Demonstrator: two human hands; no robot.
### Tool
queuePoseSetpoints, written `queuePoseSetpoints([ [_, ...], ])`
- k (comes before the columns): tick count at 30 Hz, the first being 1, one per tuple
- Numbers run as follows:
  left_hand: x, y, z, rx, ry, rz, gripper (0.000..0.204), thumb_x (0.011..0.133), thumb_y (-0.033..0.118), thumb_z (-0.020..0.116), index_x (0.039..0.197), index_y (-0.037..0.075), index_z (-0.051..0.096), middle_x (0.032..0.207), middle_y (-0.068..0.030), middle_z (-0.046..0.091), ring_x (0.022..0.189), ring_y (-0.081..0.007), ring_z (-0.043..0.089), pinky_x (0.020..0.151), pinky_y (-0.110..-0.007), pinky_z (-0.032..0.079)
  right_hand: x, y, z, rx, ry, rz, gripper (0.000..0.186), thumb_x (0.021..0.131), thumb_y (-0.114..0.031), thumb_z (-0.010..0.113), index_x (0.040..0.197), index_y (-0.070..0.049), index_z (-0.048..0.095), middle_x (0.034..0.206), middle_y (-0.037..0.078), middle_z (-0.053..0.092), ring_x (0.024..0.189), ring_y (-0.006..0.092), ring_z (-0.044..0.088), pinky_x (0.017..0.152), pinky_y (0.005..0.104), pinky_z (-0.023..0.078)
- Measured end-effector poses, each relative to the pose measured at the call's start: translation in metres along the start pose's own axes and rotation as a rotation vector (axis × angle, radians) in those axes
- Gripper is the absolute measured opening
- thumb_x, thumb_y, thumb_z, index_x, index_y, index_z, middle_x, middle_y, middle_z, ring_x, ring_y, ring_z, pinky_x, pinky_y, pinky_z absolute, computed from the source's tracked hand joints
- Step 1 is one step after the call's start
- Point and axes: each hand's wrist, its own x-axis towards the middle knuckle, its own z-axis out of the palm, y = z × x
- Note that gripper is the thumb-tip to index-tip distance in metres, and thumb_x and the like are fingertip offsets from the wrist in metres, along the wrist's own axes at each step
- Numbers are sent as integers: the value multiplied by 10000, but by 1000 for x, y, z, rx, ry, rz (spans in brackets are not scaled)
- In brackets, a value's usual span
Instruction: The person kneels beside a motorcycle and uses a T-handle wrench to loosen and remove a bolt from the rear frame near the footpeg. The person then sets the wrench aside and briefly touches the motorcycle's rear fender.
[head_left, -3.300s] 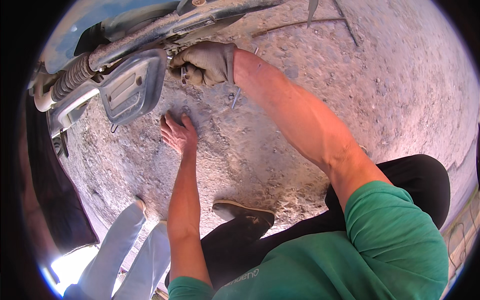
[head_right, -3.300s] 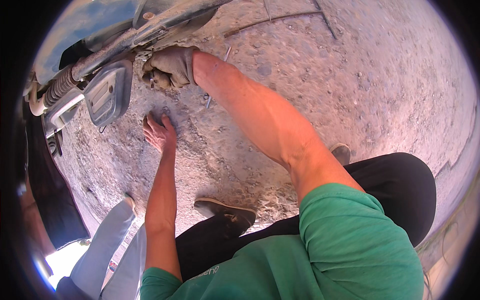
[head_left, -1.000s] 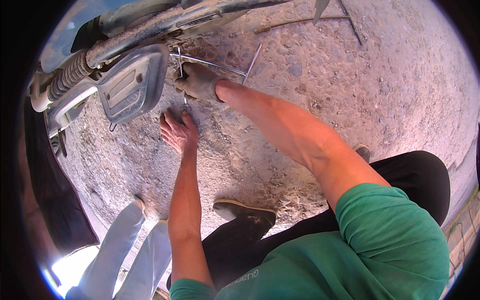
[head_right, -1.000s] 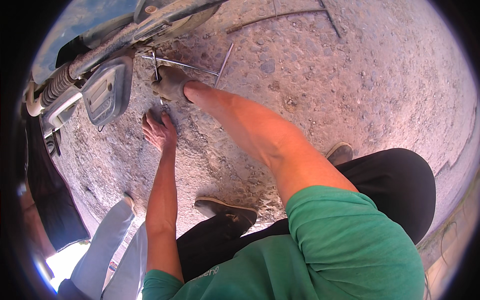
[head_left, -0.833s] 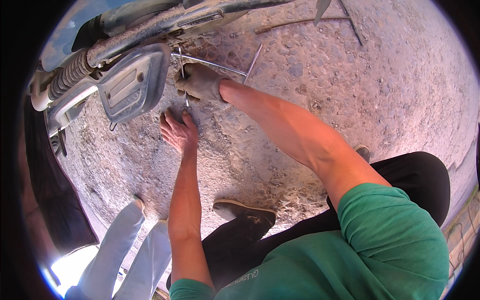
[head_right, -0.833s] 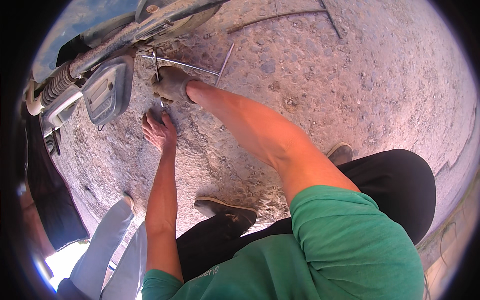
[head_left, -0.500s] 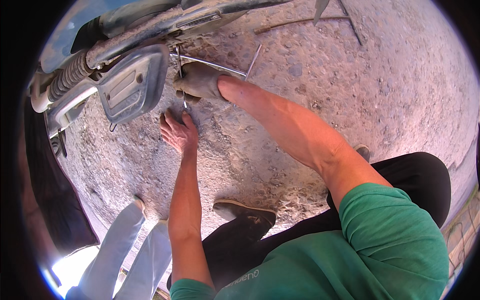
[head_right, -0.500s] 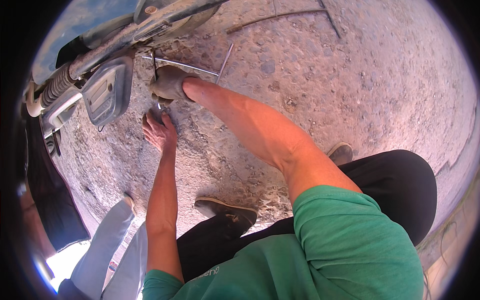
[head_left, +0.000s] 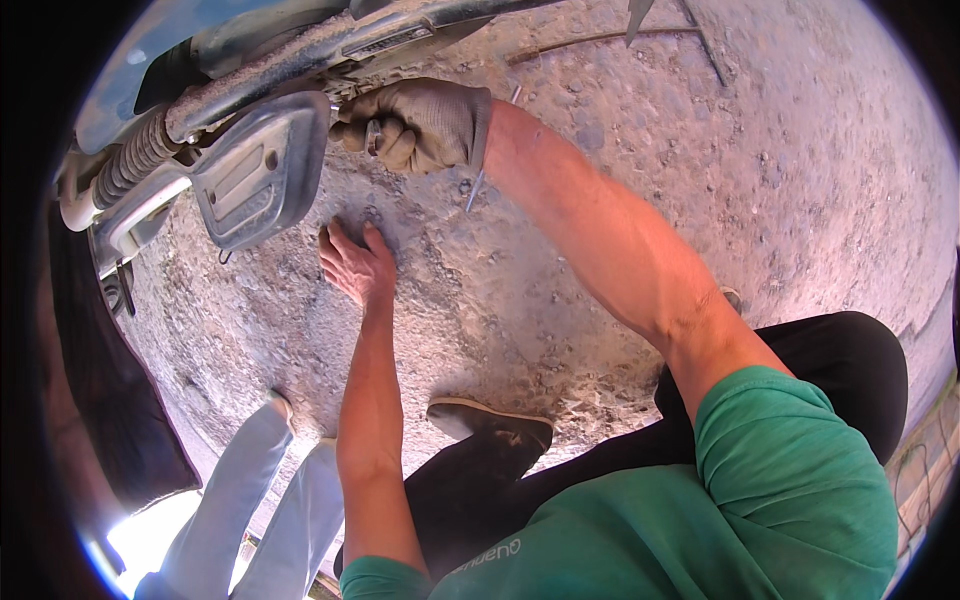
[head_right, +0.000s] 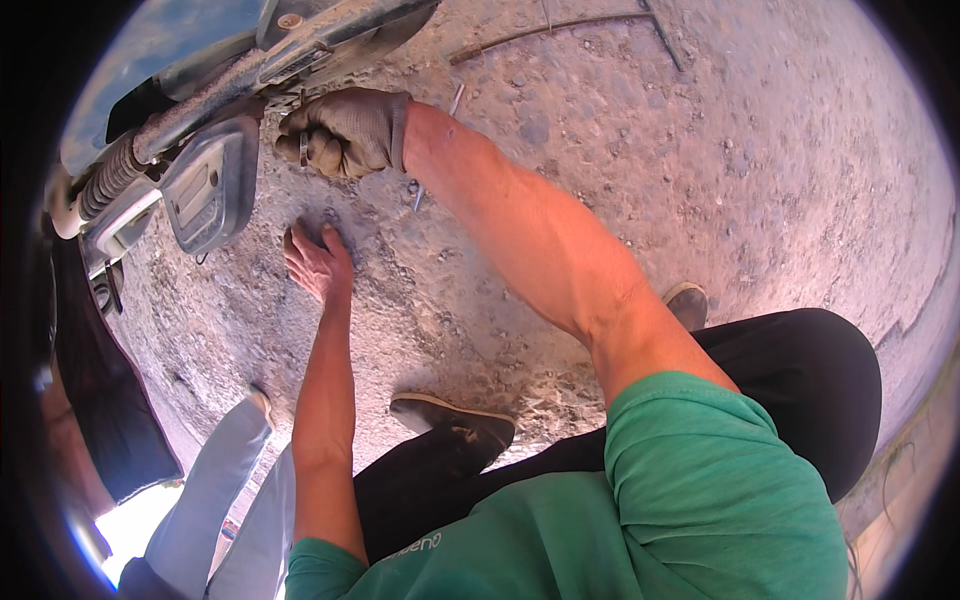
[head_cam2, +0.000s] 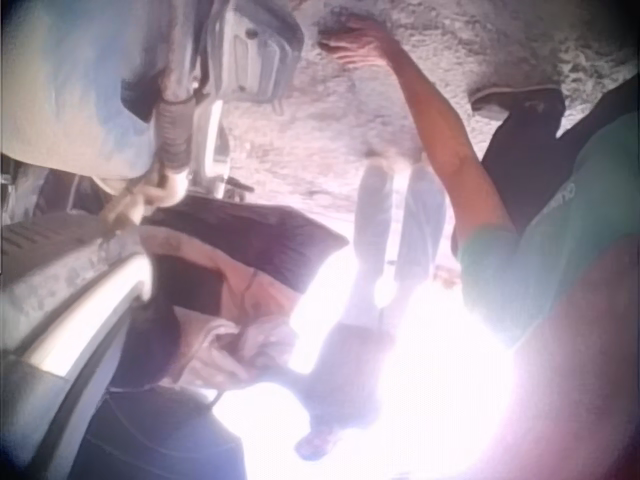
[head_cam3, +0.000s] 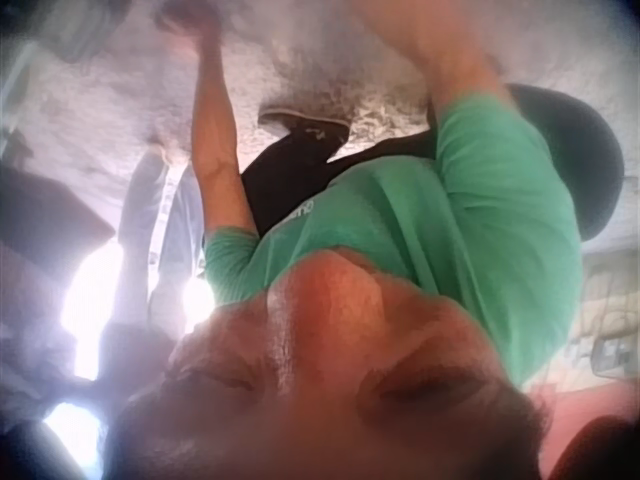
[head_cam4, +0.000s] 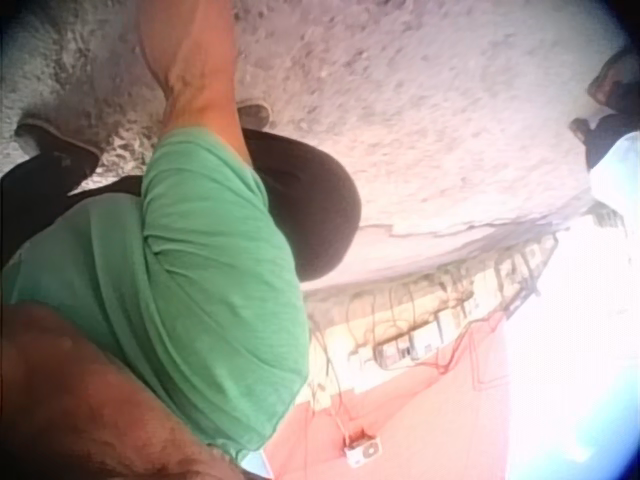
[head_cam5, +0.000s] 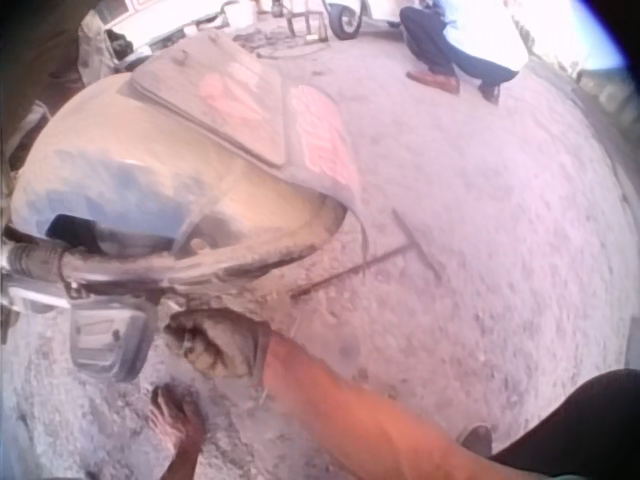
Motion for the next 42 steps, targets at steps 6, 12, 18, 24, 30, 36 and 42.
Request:
queuePoseSetpoints([
  [6, 0, -1, 1, 1, 3, -17, 660, 955, 543, 512, 1444, 106, 436, 1447, -164, 442, 1306, -379, 431, 1040, -530, 361, -14, -12, -2, 157, -43, 97, 189, 1019, -173, 542, 1067, 8, 567, 838, 35, 626, 460, -28, 392, 349, 117, 329],
  [12, -1, -2, 1, 7, -4, -15, 671, 951, 551, 510, 1447, 106, 434, 1453, -164, 434, 1306, -377, 429, 1039, -528, 362, -23, 3, 4, -657, 394, 55, 229, 981, -269, 634, 1014, -49, 690, 807, 14, 662, 488, -3, 410, 402, 165, 355],
  [18, 0, 0, 1, 18, -10, -24, 670, 953, 549, 508, 1445, 100, 436, 1455, -160, 434, 1313, -367, 426, 1054, -522, 353, -4, 22, 2, -1108, 482, -68, 233, 976, -273, 613, 1003, -47, 663, 836, 16, 686, 607, 94, 592, 530, 260, 512],
  [24, -1, -1, 2, 16, 2, -25, 654, 956, 543, 504, 1449, 118, 433, 1455, -154, 435, 1314, -363, 430, 1055, -521, 354, 4, 37, -9, -1089, 478, -144, 243, 984, -285, 597, 1044, -54, 642, 837, 24, 688, 605, 103, 591, 535, 279, 522],
  [30, 0, -2, 3, 9, 15, -12, 638, 953, 532, 518, 1444, 134, 432, 1452, -154, 439, 1312, -363, 434, 1054, -524, 355, 6, 44, -8, -1175, 508, -115, 254, 986, -272, 603, 1102, -47, 610, 874, 36, 692, 633, 97, 586, 553, 279, 521],
  [36, 0, 0, 2, 8, 22, -9, 641, 948, 530, 530, 1437, 126, 438, 1449, -152, 446, 1310, -364, 438, 1049, -525, 361, 13, 55, -15, -1088, 503, -200, 250, 991, -238, 598, 1127, -29, 580, 891, 71, 683, 621, 98, 565, 527, 289, 492],
  [42, 0, 0, 1, -14, -6, -16, 665, 939, 512, 532, 1441, 88, 433, 1460, -179, 419, 1303, -387, 417, 1046, -534, 351, 22, 59, -23, -1054, 486, -251, 205, 988, -201, 594, 1091, -26, 561, 852, 63, 660, 568, 105, 533, 493, 290, 465],
])
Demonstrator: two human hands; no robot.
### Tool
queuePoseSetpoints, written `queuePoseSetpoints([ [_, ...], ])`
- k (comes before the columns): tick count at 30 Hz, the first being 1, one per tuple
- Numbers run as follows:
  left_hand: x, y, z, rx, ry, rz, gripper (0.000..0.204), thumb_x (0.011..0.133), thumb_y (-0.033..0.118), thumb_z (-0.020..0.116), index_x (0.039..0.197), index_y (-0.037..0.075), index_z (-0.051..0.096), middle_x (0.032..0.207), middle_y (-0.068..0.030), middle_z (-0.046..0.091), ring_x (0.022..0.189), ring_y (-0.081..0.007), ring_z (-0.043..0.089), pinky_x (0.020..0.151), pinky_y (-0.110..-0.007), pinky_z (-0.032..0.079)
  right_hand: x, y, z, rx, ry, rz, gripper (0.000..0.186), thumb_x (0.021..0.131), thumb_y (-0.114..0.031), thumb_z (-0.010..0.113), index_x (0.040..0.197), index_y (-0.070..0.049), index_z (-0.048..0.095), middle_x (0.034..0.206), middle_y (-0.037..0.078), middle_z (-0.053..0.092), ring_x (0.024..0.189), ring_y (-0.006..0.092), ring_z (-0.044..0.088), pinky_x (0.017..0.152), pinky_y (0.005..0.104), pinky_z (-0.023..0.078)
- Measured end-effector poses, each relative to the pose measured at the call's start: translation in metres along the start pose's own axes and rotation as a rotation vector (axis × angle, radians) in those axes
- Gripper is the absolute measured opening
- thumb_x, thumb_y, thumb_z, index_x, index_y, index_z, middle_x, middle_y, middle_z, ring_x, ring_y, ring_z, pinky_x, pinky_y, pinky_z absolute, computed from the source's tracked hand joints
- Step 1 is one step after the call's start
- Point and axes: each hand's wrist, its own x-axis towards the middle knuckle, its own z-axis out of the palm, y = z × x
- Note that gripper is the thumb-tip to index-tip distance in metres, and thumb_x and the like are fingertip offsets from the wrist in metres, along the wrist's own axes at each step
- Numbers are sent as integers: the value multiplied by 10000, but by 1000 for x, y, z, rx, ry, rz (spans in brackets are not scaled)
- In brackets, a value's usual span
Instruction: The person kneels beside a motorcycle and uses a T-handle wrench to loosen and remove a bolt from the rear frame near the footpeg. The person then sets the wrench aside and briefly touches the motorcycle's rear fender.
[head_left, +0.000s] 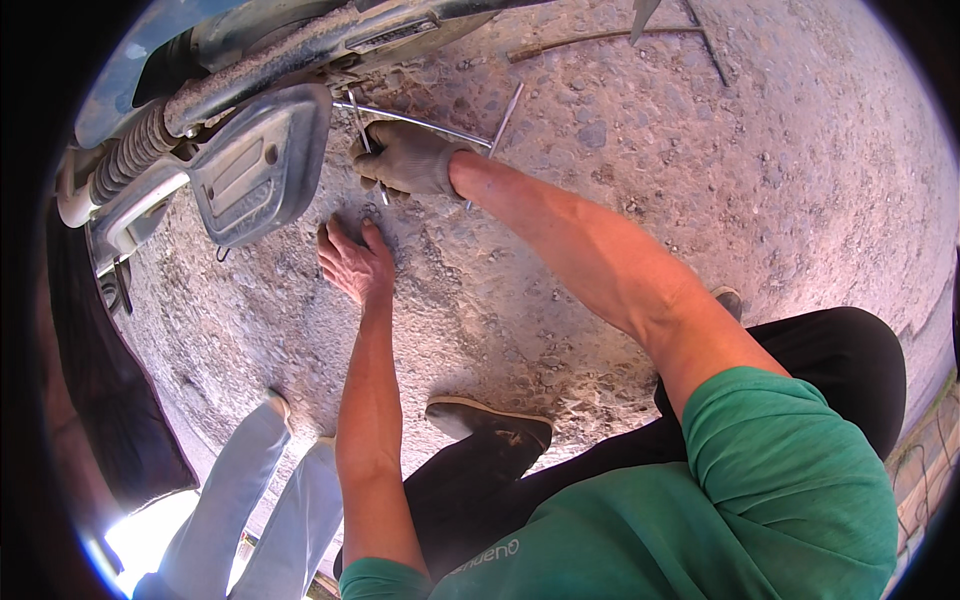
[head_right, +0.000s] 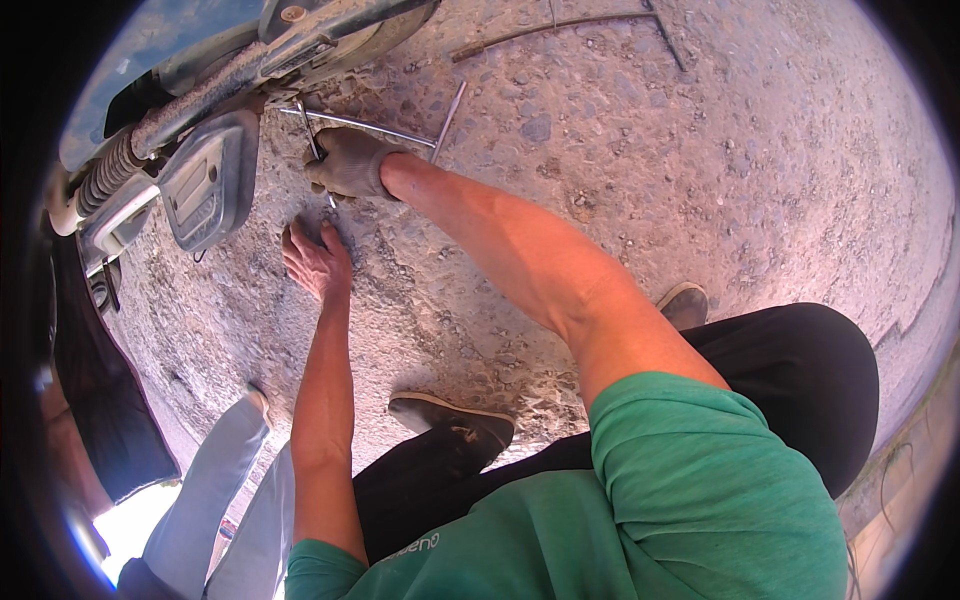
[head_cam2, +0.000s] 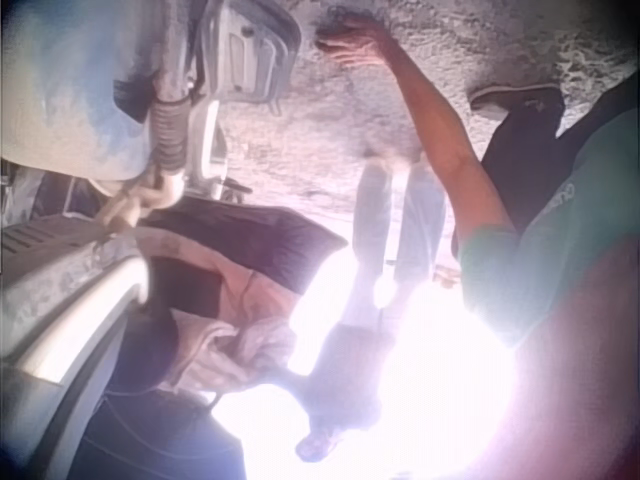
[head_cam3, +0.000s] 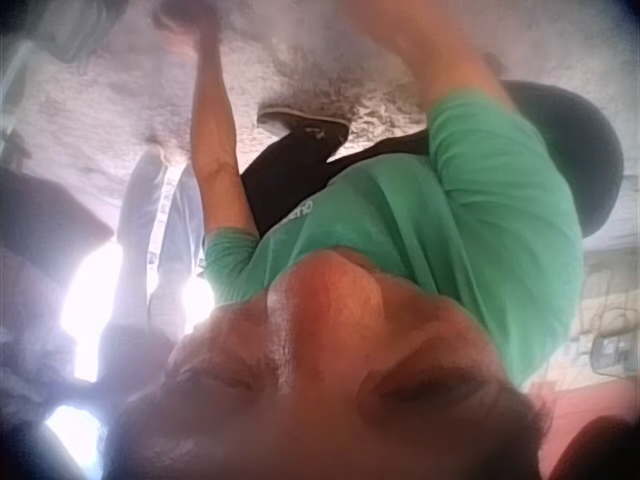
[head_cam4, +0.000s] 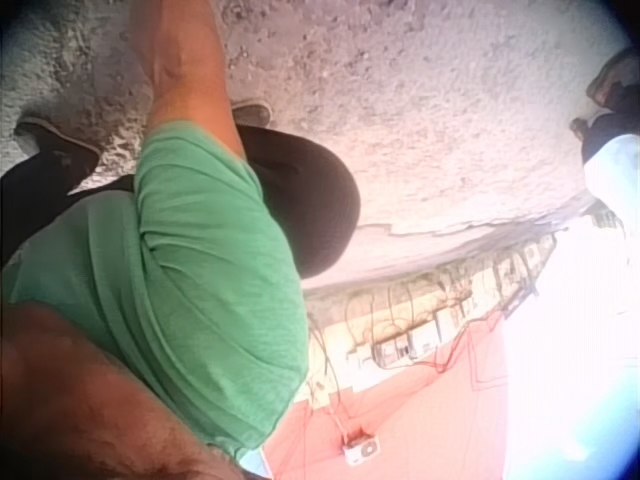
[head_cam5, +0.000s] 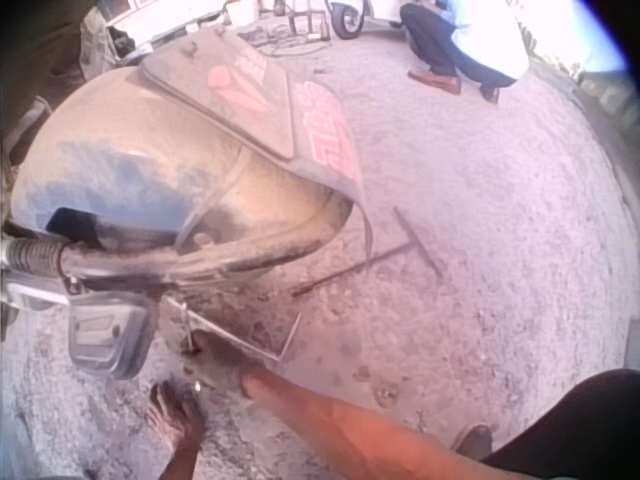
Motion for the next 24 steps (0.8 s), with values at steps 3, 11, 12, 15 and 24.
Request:
queuePoseSetpoints([
  [3, 0, 0, 0, 0, 5, 6, 662, 940, 512, 530, 1441, 89, 435, 1460, -181, 419, 1303, -389, 417, 1048, -535, 350, 1, 1, 1, -21, 16, -20, 190, 989, -195, 588, 1070, -24, 568, 849, 65, 664, 566, 107, 546, 492, 284, 468],
  [11, 1, 0, 0, -3, 2, 10, 661, 944, 510, 528, 1446, 91, 432, 1463, -184, 420, 1303, -392, 423, 1046, -537, 354, -4, -14, 3, 141, 70, 28, 203, 983, -203, 610, 1054, -13, 608, 850, 63, 687, 583, 112, 578, 501, 282, 487],
  [12, 0, 0, 0, -4, 3, 9, 660, 944, 510, 528, 1446, 91, 433, 1463, -184, 420, 1303, -391, 424, 1046, -537, 354, -5, -17, 2, 219, 78, 45, 210, 982, -207, 614, 1056, -10, 616, 849, 62, 688, 582, 113, 578, 501, 283, 488],
  [15, 0, -1, 1, 2, 10, 12, 659, 943, 508, 534, 1441, 88, 441, 1459, -184, 424, 1302, -390, 425, 1044, -539, 357, -5, -24, -6, 183, 7, 82, 219, 971, -213, 626, 1026, -1, 642, 832, 63, 690, 583, 116, 581, 501, 290, 495],
  [24, 0, 0, 1, 10, 15, 8, 648, 943, 508, 534, 1429, 88, 448, 1449, -180, 431, 1288, -393, 433, 1015, -541, 371, -7, -20, -8, 6, -20, 66, 213, 969, -232, 609, 1042, -32, 620, 854, 59, 696, 599, 112, 590, 515, 289, 509],
])
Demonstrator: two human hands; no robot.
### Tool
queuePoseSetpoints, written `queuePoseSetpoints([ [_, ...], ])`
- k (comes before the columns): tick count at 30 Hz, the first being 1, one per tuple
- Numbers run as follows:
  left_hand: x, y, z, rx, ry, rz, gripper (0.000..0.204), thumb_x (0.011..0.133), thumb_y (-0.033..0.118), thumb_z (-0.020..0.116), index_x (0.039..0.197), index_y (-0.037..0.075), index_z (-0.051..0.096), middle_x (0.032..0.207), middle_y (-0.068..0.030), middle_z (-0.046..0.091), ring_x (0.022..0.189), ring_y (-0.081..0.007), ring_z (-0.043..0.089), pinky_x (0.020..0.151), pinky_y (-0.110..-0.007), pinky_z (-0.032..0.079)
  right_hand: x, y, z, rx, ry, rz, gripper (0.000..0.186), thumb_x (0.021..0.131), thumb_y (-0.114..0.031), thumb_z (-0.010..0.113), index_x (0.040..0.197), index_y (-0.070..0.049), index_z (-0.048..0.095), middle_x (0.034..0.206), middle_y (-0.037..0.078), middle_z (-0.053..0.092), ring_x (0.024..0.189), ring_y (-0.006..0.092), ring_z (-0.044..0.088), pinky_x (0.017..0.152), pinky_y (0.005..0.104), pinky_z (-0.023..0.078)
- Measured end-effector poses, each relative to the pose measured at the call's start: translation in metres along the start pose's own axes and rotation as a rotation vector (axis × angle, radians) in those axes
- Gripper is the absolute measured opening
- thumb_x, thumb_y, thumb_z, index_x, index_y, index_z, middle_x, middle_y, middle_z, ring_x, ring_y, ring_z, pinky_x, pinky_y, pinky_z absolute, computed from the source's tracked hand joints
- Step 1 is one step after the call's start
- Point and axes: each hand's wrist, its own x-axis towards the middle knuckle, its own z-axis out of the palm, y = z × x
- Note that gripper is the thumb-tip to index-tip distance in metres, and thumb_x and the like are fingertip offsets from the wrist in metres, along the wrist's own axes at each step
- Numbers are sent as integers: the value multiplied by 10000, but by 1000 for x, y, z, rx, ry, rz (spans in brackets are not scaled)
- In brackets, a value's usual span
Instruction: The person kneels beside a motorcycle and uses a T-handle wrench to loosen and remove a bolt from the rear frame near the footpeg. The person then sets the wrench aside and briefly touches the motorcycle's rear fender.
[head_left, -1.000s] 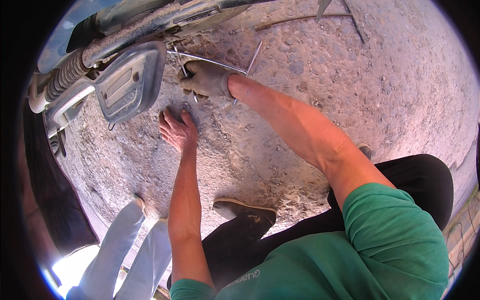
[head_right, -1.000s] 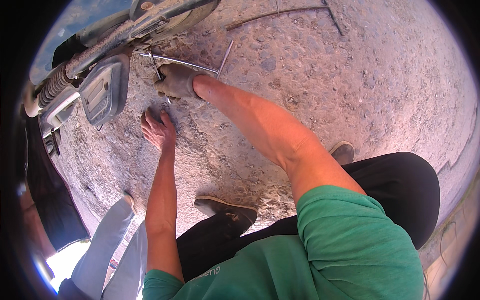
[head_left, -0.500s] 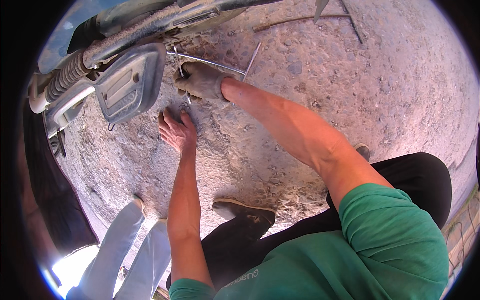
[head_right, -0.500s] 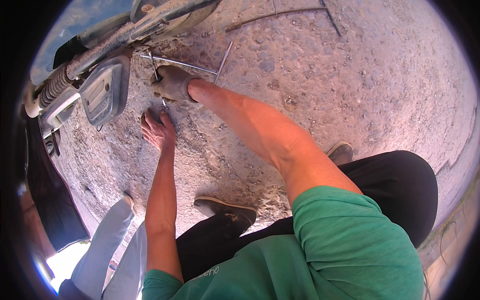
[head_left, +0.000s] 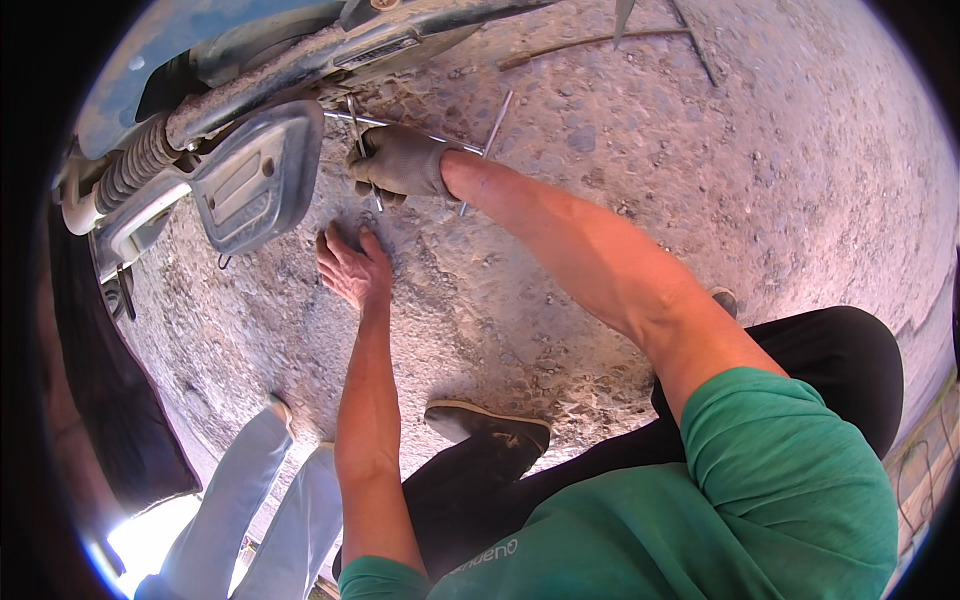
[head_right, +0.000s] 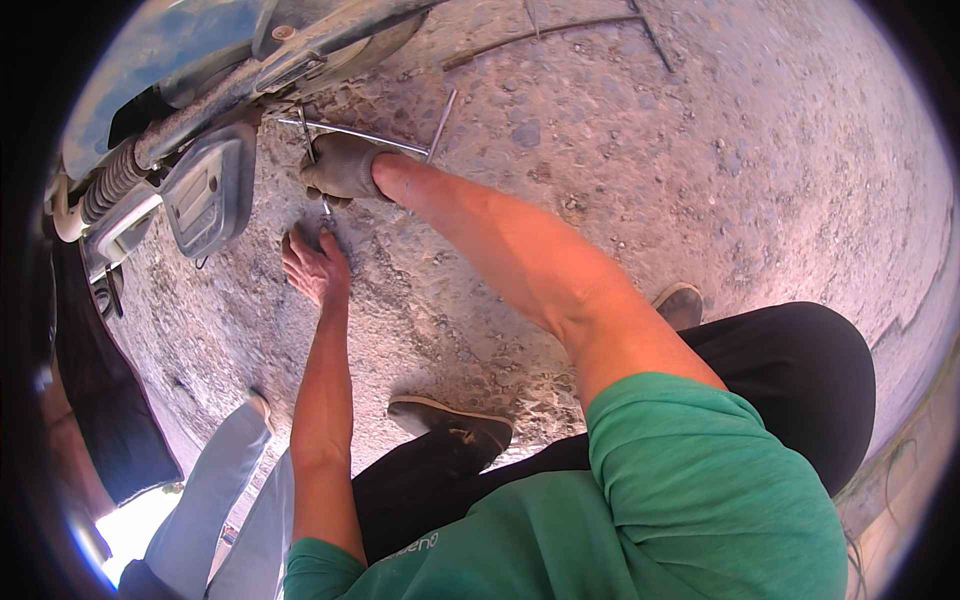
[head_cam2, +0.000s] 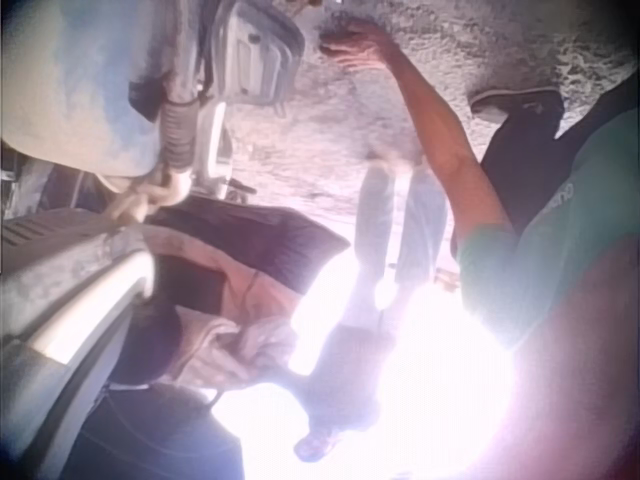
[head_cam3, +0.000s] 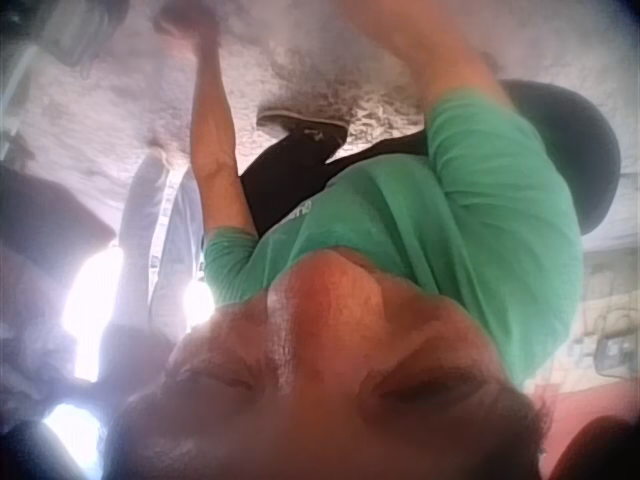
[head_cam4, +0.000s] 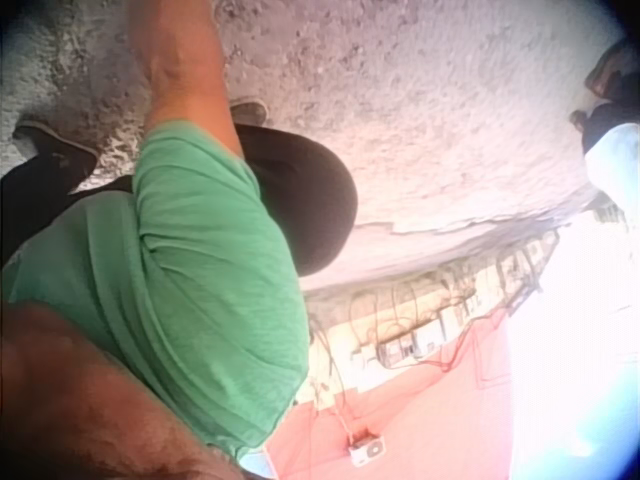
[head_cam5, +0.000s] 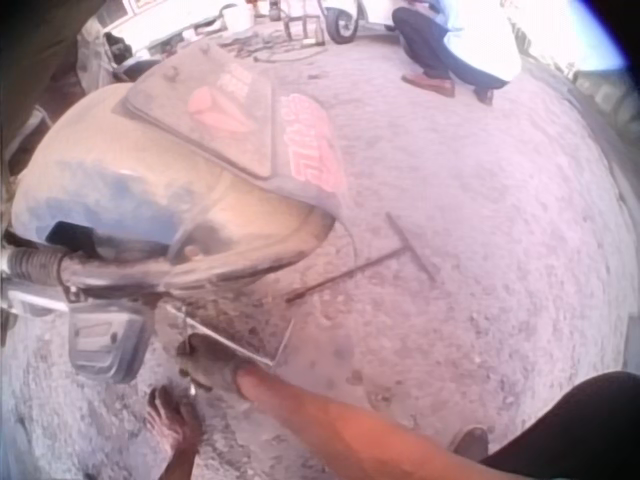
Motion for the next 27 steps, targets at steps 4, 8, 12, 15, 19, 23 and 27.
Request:
queuePoseSetpoints([
  [4, 0, 0, 0, 5, 3, 5, 648, 942, 509, 533, 1426, 87, 449, 1447, -181, 433, 1284, -393, 439, 1014, -540, 372, 7, 9, 3, -125, 44, -65, 201, 979, -233, 590, 1055, -47, 601, 855, 54, 695, 606, 111, 595, 519, 290, 510],
  [8, 1, 1, -1, 1, -5, -1, 656, 940, 506, 531, 1436, 85, 441, 1447, -183, 433, 1286, -394, 438, 1028, -536, 365, 14, 17, 8, -190, 98, -124, 172, 975, -212, 596, 1045, -55, 599, 851, 44, 695, 597, 106, 592, 528, 284, 510],
  [12, 1, 1, -2, -10, -18, -10, 664, 938, 507, 531, 1440, 82, 439, 1449, -184, 432, 1290, -396, 433, 1041, -534, 357, 16, 22, 12, -122, 111, -108, 153, 963, -206, 609, 1008, -60, 610, 837, 33, 698, 611, 103, 604, 543, 275, 516],
  [15, 1, 1, -2, -17, -14, -8, 661, 937, 509, 531, 1433, 80, 447, 1446, -183, 433, 1293, -396, 430, 1043, -536, 354, 18, 23, 14, -149, 151, -114, 152, 954, -209, 617, 980, -59, 620, 828, 32, 704, 624, 104, 619, 552, 272, 519],
  [19, 1, 1, -2, -18, -16, -12, 662, 936, 514, 532, 1426, 75, 453, 1443, -181, 434, 1295, -395, 428, 1044, -534, 352, 20, 24, 16, -188, 187, -163, 155, 937, -209, 629, 967, -57, 627, 822, 36, 709, 633, 107, 631, 555, 272, 521],
  [23, 1, 2, -3, -19, -13, -11, 662, 935, 512, 537, 1422, 71, 454, 1440, -180, 435, 1294, -392, 429, 1042, -533, 355, 20, 22, 20, -182, 226, -137, 155, 926, -206, 634, 966, -56, 629, 815, 38, 707, 624, 109, 626, 546, 270, 519],
  [27, 1, 1, -3, -13, -12, -8, 661, 934, 506, 541, 1421, 68, 455, 1440, -178, 437, 1292, -390, 430, 1039, -531, 358, 17, 19, 20, -40, 165, -75, 158, 927, -204, 633, 982, -56, 630, 818, 38, 704, 613, 107, 615, 528, 269, 515],
])
